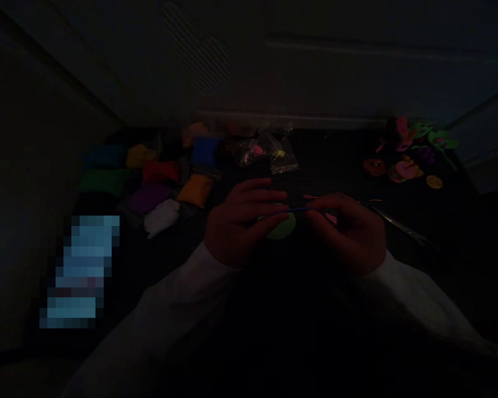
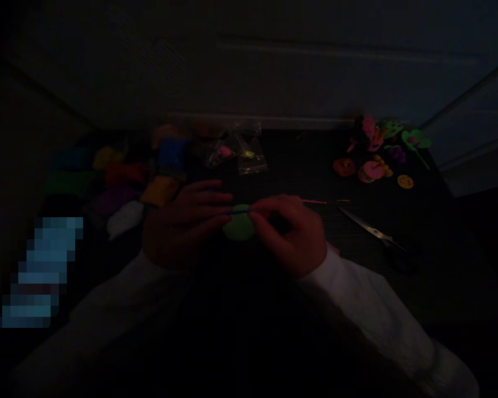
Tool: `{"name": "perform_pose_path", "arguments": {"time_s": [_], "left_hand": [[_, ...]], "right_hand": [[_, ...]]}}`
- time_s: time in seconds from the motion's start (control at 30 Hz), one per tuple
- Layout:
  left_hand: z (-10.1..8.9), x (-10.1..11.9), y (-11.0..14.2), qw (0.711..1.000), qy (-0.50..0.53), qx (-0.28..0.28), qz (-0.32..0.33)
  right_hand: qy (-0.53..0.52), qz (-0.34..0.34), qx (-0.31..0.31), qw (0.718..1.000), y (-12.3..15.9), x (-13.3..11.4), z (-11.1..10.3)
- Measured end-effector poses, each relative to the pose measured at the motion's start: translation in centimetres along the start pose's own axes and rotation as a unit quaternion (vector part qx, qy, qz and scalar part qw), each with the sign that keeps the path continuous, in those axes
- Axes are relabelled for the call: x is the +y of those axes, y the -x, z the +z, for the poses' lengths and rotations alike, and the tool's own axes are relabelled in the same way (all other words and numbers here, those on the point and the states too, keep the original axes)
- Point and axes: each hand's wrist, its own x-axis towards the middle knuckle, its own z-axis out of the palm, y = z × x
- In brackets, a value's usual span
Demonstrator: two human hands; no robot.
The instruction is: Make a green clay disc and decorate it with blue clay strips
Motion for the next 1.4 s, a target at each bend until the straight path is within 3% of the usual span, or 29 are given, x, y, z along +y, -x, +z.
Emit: {"name": "perform_pose_path", "arguments": {"time_s": [0.23,0.53,0.77,1.03,1.4], "left_hand": [[0.12,0.28,0.03,0.999,-0.016,-0.008,-0.032],[0.10,0.15,0.07,1.000,-0.001,-0.009,-0.002],[0.19,0.44,0.10,1.000,-0.007,-0.013,-0.027],[0.22,0.38,0.04,1.000,0.003,-0.005,0.005],[0.22,0.50,-0.03,1.000,-0.011,-0.012,-0.008]], "right_hand": [[-0.005,-0.004,0.000,1.000,0.03,0.08,0.05],[0.011,-0.014,-0.009,1.000,0.07,-0.13,0.08],[0.005,-0.019,-0.015,1.000,0.10,-0.14,0.08],[0.012,-0.029,-0.023,0.999,0.15,-0.22,0.27],[0.007,-0.022,-0.032,0.999,0.16,-0.41,0.28]]}}
